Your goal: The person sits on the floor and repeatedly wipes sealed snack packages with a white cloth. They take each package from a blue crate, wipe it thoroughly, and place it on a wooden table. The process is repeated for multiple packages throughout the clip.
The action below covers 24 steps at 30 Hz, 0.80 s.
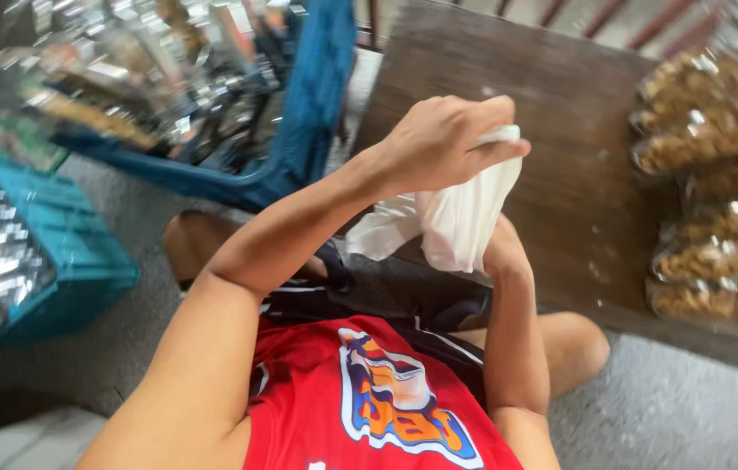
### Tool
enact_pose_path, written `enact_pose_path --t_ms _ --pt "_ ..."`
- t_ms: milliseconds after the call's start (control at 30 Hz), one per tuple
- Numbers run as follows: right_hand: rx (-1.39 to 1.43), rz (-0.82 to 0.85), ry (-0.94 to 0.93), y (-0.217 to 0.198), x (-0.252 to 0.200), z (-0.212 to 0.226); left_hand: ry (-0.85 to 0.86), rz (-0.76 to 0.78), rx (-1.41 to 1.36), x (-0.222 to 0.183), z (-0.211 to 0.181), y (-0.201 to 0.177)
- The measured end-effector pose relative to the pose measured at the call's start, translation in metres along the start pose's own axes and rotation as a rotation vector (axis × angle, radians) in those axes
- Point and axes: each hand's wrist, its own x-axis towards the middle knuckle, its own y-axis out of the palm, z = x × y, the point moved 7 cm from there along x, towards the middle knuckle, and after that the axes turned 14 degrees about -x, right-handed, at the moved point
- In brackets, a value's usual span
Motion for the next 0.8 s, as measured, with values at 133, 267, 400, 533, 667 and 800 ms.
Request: enact_pose_path --t_ms 133,267,400,533,667,800 --pt "-0.355 0.410 -0.184 0.044 -0.002 0.032 -0.101 -0.217 0.167 -0.017 0.016 -0.064" --pt "-0.317 0.438 -0.250 0.069 0.023 0.084 -0.121 -0.355 0.190 -0.058 0.024 -0.101" --pt "-0.471 0.456 -0.412 0.137 0.048 0.125 -0.145 -0.415 0.202 -0.088 0.030 -0.153" --pt "-0.585 0.448 -0.435 0.190 0.057 0.150 0.043 -0.412 0.435 -0.142 -0.013 -0.225" --pt "-0.631 0.371 -0.441 0.211 0.065 0.158 -0.276 -0.263 0.808 -0.243 -0.035 -0.317" --pt "-0.636 0.258 -0.437 0.205 0.061 0.155 -0.815 -0.061 0.997 -0.296 0.027 -0.388"
